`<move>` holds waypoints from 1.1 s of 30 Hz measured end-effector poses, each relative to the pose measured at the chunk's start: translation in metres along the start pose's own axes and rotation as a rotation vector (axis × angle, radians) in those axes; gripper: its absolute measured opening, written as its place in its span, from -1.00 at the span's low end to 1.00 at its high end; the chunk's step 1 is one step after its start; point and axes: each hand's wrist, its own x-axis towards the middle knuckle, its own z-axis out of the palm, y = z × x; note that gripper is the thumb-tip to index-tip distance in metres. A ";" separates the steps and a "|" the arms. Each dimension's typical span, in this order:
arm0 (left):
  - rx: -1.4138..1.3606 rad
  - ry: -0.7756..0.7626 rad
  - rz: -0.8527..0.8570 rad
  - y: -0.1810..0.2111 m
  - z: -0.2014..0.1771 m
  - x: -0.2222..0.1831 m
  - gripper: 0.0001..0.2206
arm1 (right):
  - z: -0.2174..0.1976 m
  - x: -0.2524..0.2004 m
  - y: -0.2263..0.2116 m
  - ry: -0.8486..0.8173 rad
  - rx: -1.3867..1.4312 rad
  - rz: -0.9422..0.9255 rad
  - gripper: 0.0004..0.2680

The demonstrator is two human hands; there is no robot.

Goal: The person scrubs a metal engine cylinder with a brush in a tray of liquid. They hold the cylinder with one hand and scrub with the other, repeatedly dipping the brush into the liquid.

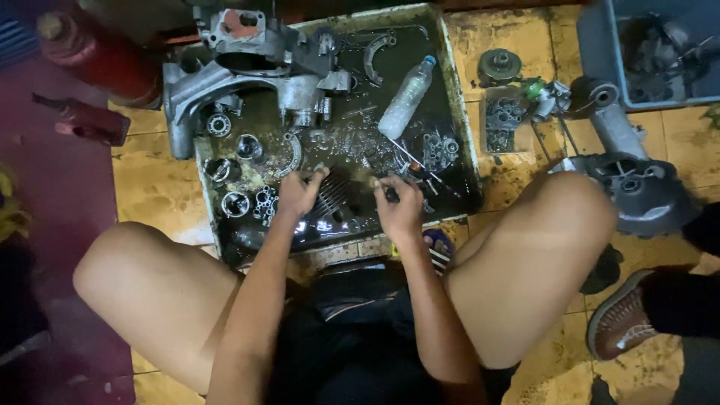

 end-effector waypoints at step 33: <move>0.003 0.004 0.164 0.004 -0.025 0.006 -0.36 | 0.004 0.002 -0.008 -0.309 0.327 0.202 -0.88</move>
